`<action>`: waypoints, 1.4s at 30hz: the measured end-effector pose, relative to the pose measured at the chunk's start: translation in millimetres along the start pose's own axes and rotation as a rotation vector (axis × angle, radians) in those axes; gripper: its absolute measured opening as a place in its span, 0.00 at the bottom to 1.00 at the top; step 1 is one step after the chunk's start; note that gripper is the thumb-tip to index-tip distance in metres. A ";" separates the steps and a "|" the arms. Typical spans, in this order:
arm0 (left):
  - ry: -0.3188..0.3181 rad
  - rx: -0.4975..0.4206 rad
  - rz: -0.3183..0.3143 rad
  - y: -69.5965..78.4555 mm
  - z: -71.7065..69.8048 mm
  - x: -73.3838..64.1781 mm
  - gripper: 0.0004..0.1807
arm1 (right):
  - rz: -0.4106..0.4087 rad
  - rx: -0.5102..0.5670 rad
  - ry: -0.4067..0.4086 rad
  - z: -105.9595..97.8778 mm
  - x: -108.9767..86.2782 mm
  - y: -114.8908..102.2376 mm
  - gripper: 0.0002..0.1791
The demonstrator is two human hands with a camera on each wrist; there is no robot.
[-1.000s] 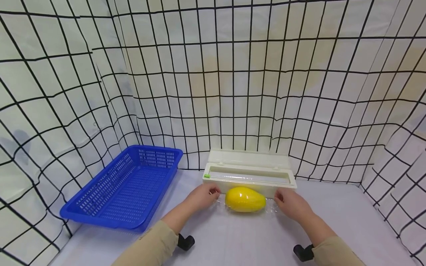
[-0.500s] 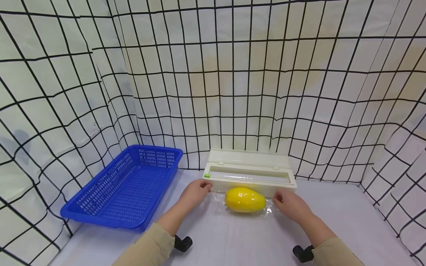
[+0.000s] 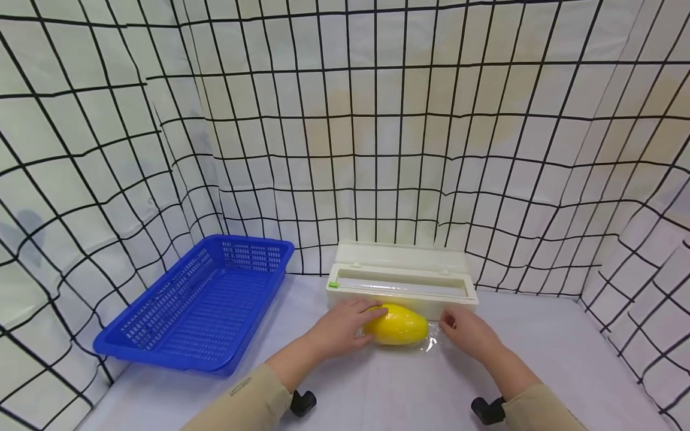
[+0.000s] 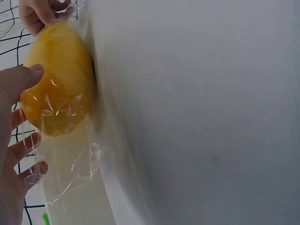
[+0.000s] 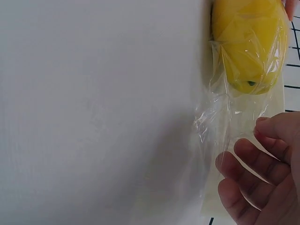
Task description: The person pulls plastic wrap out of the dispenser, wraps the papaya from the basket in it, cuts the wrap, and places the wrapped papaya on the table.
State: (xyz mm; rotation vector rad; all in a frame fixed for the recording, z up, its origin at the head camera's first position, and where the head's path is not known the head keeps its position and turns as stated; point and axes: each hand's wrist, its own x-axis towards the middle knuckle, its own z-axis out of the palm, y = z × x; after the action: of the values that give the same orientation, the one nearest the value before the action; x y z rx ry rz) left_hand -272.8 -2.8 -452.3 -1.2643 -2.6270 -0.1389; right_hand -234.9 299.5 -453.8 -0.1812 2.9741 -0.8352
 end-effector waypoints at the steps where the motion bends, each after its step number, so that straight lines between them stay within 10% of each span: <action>1: -0.018 -0.003 -0.005 -0.5 1.9 0.9 0.32 | 0.003 0.006 -0.002 0.1 0.4 1.3 0.03; 11: -0.045 -0.086 -0.050 -5.9 12.0 4.9 0.38 | -0.036 0.050 0.102 -12.9 -5.6 13.4 0.13; 23: -0.102 -0.147 -0.071 -9.4 14.1 7.9 0.46 | -0.537 -0.271 0.200 6.5 -1.8 -19.1 0.34; 42: -0.119 -0.194 -0.100 -8.2 16.6 10.7 0.42 | -0.658 -0.397 0.185 20.8 10.5 -21.6 0.42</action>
State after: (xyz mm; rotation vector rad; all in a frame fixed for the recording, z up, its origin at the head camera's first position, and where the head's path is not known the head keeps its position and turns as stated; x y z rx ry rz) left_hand -288.3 3.3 -465.8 -1.2336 -2.8383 -0.3542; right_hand -241.6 269.2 -460.5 -1.2034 3.2415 -0.2675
